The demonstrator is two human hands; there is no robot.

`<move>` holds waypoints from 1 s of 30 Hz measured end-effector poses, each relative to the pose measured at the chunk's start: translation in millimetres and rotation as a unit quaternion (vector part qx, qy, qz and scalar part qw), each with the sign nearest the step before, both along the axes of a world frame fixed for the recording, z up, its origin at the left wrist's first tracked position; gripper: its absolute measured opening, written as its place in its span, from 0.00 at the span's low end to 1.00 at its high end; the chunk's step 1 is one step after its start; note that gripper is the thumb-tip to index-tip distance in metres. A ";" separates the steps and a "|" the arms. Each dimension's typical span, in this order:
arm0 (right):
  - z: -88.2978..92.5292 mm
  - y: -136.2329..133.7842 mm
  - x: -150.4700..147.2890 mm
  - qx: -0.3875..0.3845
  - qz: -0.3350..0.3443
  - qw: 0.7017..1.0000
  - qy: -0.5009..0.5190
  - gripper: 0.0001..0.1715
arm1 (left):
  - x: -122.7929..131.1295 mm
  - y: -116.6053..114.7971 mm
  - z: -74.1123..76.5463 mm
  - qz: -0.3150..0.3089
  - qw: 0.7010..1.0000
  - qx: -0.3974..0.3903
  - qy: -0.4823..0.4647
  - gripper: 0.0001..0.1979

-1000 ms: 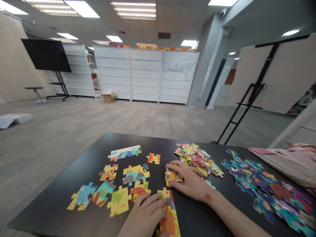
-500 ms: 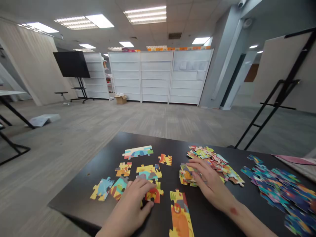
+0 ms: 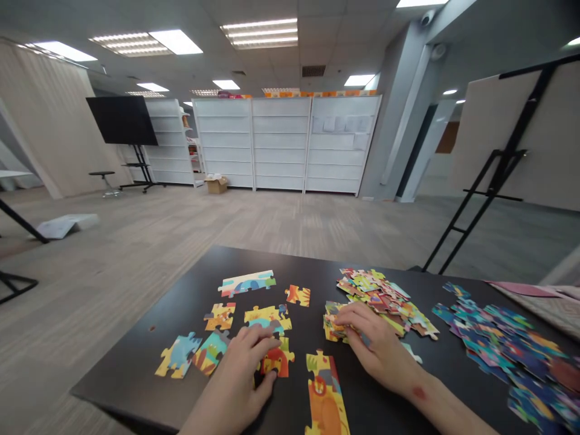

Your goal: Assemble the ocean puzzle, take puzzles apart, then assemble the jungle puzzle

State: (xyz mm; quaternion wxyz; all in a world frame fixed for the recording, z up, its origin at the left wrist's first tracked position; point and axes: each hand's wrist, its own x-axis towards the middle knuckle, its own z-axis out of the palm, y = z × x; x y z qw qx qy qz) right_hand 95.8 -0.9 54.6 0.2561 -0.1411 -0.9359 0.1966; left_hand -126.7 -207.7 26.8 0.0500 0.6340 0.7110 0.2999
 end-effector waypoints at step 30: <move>5.0 -7.6 1.1 -0.037 0.004 0.999 -0.015 0.13 | 19.5 11.0 -26.8 -0.104 0.986 0.037 0.127 0.19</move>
